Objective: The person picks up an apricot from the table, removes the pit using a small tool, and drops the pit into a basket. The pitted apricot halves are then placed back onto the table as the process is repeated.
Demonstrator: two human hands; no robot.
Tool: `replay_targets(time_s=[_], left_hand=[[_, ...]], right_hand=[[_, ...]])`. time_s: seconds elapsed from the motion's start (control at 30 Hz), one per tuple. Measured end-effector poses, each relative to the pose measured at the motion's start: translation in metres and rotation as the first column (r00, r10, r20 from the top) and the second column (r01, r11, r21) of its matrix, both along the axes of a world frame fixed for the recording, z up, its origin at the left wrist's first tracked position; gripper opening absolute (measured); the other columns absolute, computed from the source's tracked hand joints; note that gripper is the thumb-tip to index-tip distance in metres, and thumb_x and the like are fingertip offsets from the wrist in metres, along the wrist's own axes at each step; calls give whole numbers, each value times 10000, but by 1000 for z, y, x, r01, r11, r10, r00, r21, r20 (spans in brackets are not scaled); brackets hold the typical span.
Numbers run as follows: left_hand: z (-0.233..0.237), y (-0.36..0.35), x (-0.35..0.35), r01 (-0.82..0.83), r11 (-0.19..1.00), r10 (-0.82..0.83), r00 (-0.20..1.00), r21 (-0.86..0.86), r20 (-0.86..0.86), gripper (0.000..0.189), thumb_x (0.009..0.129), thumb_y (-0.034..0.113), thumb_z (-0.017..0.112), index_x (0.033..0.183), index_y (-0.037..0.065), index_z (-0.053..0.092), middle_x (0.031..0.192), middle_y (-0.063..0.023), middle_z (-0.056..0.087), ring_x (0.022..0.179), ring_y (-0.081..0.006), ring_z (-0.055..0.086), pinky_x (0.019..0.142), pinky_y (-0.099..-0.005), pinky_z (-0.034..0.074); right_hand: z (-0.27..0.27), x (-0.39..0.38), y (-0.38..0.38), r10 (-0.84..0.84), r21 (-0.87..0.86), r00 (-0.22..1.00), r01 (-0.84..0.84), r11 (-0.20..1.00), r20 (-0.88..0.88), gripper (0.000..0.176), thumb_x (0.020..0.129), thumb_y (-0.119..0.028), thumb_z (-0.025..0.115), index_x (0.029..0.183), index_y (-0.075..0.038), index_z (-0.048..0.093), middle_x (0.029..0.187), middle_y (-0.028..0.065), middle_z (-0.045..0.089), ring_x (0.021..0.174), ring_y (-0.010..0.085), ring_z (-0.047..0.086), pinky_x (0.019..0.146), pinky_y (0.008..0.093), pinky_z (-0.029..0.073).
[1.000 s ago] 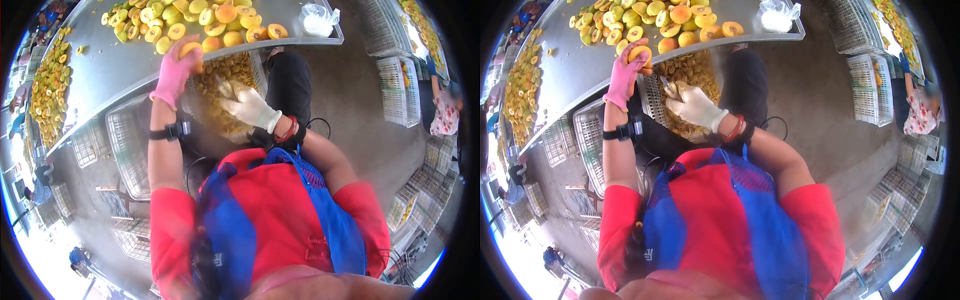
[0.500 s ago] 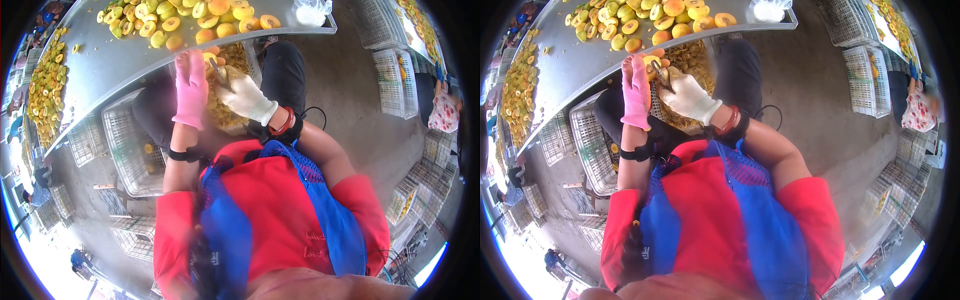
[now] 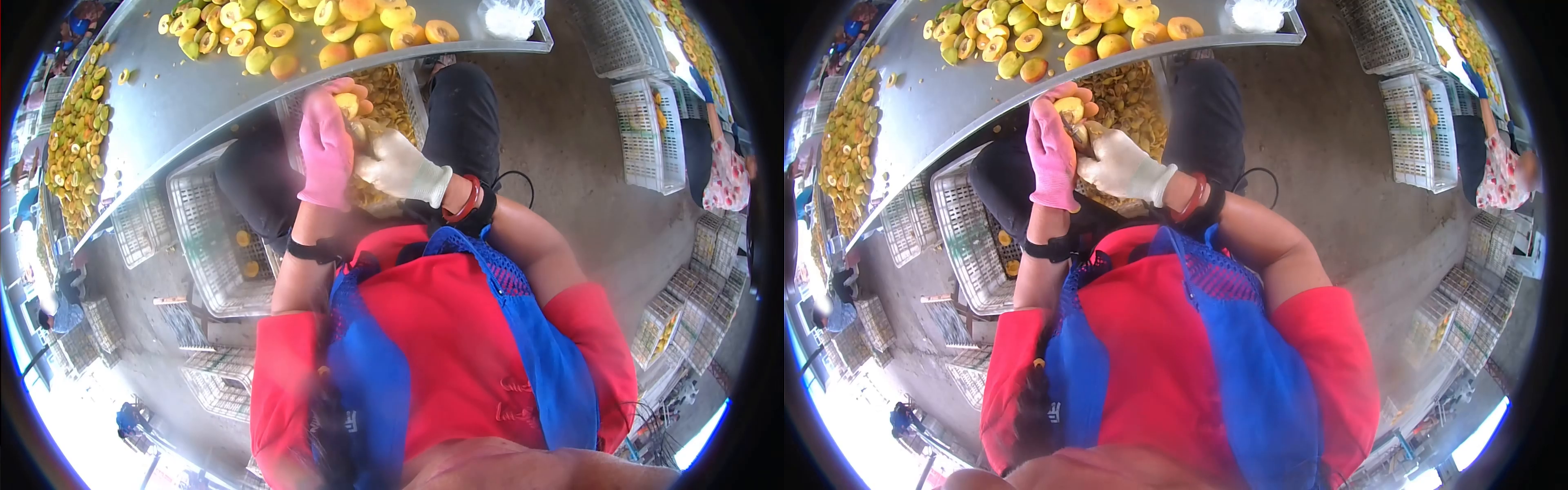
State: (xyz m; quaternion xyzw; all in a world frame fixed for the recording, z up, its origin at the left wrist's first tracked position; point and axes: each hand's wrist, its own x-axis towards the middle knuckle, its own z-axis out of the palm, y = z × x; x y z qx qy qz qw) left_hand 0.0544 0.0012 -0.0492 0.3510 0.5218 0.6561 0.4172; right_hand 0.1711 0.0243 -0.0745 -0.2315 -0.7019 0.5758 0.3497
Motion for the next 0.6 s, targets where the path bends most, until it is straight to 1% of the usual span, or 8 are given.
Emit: replay_targets(time_s=[0.03,0.1,0.23,0.37,0.43,0.47,0.5,0.6], left_hand=[[1,0,0,7,1000,-7,1000,-13,1,419,1079,395,400,1168,22,570,1039,-114,670,855,-186,642,832,-304,499],[3,-1,-2,46,999,-46,999,4,21,439,1074,411,404,1151,12,571,1037,-124,670,849,-192,645,826,-311,504],[3,-4,-11,202,978,-200,978,43,-57,579,1049,543,386,1164,4,563,1030,-157,677,842,-214,664,801,-336,544],[10,-9,-16,285,957,-275,953,-64,130,496,1079,430,359,1153,-17,560,987,-143,683,835,-204,663,795,-326,542],[8,-11,-16,186,982,-187,982,36,15,497,1083,427,347,1154,-17,557,985,-146,684,827,-209,669,784,-326,548],[8,-13,-17,140,986,-137,990,89,-40,497,1084,426,341,1155,-17,555,984,-147,684,822,-212,672,778,-327,551],[18,-13,-17,19,999,-17,998,-26,58,649,1014,611,407,1188,0,538,1027,-192,675,811,-256,674,708,-337,563],[0,-15,-66,-245,968,229,946,43,231,664,1005,617,422,1174,-10,562,1024,-196,682,798,-268,689,642,-335,570]], right_hand=[[-3,-1,-1,2,-35,999,-4,999,-47,258,910,-117,583,1148,-20,565,915,202,670,756,373,672,673,423,524],[-3,3,0,139,-360,986,-162,919,-89,219,932,-129,579,1134,-43,579,867,122,640,672,250,636,594,346,495],[63,27,10,366,-806,923,-302,510,-114,124,967,-144,570,1081,-97,580,751,-9,540,547,64,510,453,216,382],[21,25,11,428,-798,849,-477,369,-310,64,964,-142,576,1004,-112,538,650,-24,486,447,70,439,379,225,321],[41,24,8,420,-814,831,-504,288,-365,72,962,-152,584,955,-117,522,612,-34,453,417,64,401,362,233,300],[45,23,5,442,-812,840,-480,331,-316,82,962,-161,586,949,-115,519,613,-36,448,421,64,398,363,234,301],[48,21,2,460,-806,848,-456,378,-264,93,963,-170,588,942,-114,516,615,-37,443,424,64,395,364,234,302],[37,18,1,513,-801,840,-427,420,-178,112,954,-164,603,959,-111,504,626,-37,443,443,63,397,379,234,304]])
